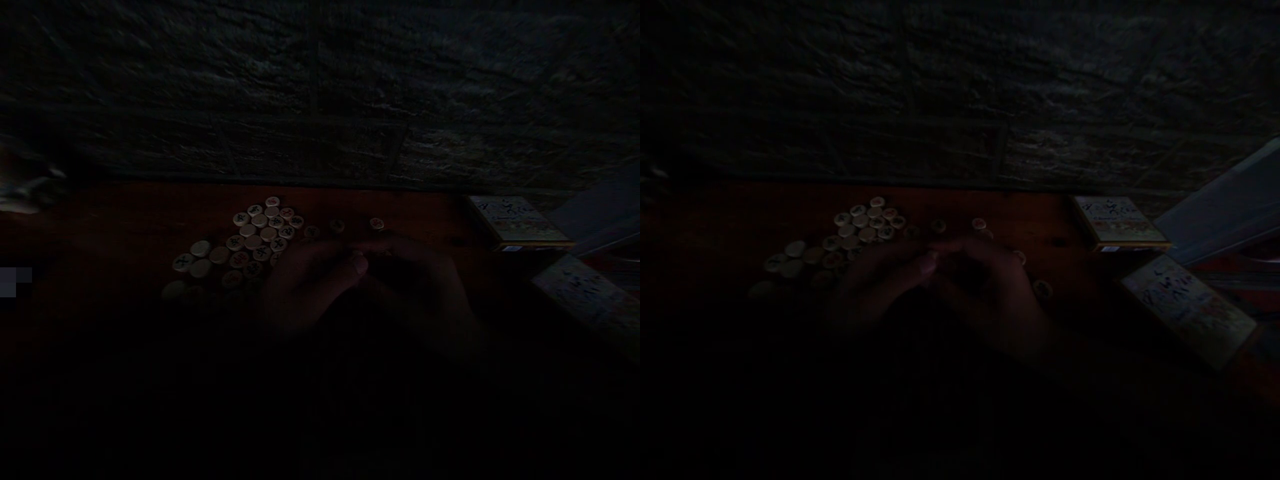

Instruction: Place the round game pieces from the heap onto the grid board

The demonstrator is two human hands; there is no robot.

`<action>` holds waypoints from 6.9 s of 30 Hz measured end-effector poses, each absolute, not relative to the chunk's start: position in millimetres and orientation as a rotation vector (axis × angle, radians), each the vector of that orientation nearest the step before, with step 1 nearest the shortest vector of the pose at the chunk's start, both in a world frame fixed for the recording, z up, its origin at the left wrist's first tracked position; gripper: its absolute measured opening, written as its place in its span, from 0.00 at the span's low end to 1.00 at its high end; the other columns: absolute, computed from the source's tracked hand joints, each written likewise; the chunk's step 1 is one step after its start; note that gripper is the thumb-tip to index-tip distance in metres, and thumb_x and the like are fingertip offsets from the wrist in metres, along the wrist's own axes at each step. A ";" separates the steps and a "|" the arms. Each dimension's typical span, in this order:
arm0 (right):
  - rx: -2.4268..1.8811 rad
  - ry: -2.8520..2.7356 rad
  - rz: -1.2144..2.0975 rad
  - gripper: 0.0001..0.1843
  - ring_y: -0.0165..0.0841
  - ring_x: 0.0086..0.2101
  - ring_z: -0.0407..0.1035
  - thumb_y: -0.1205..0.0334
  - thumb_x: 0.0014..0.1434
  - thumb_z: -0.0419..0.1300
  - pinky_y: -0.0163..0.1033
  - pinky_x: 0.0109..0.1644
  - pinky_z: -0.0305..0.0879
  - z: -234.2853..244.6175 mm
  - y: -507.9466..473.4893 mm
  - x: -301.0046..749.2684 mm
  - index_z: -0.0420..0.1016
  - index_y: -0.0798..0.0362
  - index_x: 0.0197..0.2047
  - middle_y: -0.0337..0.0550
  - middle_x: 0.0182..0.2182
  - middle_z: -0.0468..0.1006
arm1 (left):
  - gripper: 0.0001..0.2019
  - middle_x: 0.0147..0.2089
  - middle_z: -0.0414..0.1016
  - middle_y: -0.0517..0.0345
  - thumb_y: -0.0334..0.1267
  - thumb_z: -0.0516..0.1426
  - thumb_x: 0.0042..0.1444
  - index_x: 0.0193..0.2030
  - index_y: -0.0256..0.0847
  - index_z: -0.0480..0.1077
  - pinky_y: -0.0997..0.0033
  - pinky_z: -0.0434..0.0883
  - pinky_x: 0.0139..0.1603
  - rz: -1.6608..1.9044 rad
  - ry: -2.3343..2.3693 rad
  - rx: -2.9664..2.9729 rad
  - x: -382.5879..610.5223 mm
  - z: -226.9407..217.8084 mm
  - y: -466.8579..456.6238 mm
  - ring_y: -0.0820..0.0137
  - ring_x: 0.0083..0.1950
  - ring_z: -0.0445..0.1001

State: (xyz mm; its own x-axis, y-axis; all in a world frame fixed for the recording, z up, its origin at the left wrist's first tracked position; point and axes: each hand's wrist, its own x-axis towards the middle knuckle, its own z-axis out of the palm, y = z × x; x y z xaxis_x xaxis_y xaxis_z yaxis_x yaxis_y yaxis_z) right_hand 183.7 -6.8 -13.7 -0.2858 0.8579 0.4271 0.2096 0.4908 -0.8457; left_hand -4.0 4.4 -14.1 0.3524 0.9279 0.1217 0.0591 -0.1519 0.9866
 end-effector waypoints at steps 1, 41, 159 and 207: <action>-0.898 -1.774 0.842 0.12 0.32 0.43 0.83 0.68 0.62 0.71 0.36 0.49 0.79 -14.2 -6.5 183.8 0.82 0.50 0.49 0.40 0.44 0.88 | 0.12 0.44 0.87 0.59 0.46 0.61 0.67 0.47 0.44 0.84 0.70 0.78 0.50 0.989 0.943 1.528 -4.0 -14.1 4.4 0.64 0.49 0.84; -0.896 -1.742 1.050 0.12 0.35 0.44 0.82 0.68 0.63 0.69 0.40 0.50 0.79 -17.6 -2.8 183.2 0.77 0.47 0.49 0.40 0.44 0.86 | 0.14 0.48 0.86 0.62 0.46 0.56 0.72 0.52 0.45 0.82 0.71 0.77 0.53 0.877 0.970 1.667 -6.8 -13.2 3.6 0.65 0.52 0.84; -0.930 -1.832 0.942 0.14 0.38 0.46 0.81 0.67 0.62 0.68 0.44 0.50 0.78 -17.6 -1.0 185.6 0.76 0.47 0.50 0.41 0.45 0.84 | 0.13 0.44 0.86 0.63 0.43 0.56 0.71 0.44 0.46 0.83 0.68 0.79 0.53 0.893 1.013 1.736 -4.0 -12.5 2.9 0.65 0.49 0.84; -1.039 -1.932 0.740 0.11 0.39 0.50 0.79 0.65 0.61 0.67 0.44 0.53 0.77 -11.0 -2.6 187.8 0.77 0.44 0.47 0.40 0.46 0.84 | 0.14 0.36 0.82 0.63 0.44 0.58 0.70 0.37 0.44 0.81 0.69 0.75 0.34 0.817 1.155 1.678 -3.2 -2.8 1.3 0.64 0.41 0.84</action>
